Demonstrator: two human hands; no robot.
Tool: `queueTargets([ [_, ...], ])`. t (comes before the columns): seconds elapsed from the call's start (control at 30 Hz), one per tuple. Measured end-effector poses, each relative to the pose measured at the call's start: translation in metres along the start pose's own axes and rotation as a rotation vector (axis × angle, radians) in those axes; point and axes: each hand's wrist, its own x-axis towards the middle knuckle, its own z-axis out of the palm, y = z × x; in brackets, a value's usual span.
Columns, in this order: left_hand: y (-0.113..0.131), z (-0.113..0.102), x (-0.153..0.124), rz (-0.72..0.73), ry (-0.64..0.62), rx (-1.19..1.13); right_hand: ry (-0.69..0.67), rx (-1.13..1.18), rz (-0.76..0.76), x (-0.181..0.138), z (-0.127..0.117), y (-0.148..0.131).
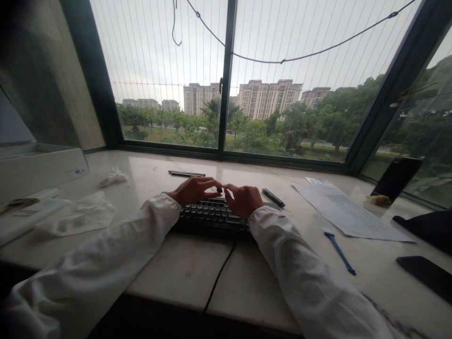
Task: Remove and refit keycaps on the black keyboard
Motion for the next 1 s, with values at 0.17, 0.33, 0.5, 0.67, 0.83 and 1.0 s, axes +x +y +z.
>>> queueTargets([
  [0.17,-0.0001,-0.0013,-0.0003,0.006,0.035,0.013,0.045,0.025,-0.021,-0.0003,0.0025,0.0016],
  [0.33,0.0025,-0.0031,0.0,0.018,0.073,-0.003,0.094,0.065,-0.051,-0.0014,0.0036,0.0027],
  [0.5,0.0054,-0.0051,0.0003,0.039,0.095,0.037,0.106,0.128,-0.069,-0.0018,0.0018,0.0043],
  [0.67,0.0034,-0.0033,-0.0014,0.026,0.167,0.088,0.154,0.14,-0.119,-0.0027,0.0031,0.0063],
  [0.83,0.0025,-0.002,-0.0018,-0.002,0.221,0.113,0.24,0.191,-0.104,-0.0036,0.003,0.007],
  [1.0,0.0021,-0.0022,-0.0023,0.009,0.208,0.09,0.279,0.183,-0.067,-0.0035,0.0033,0.0065],
])
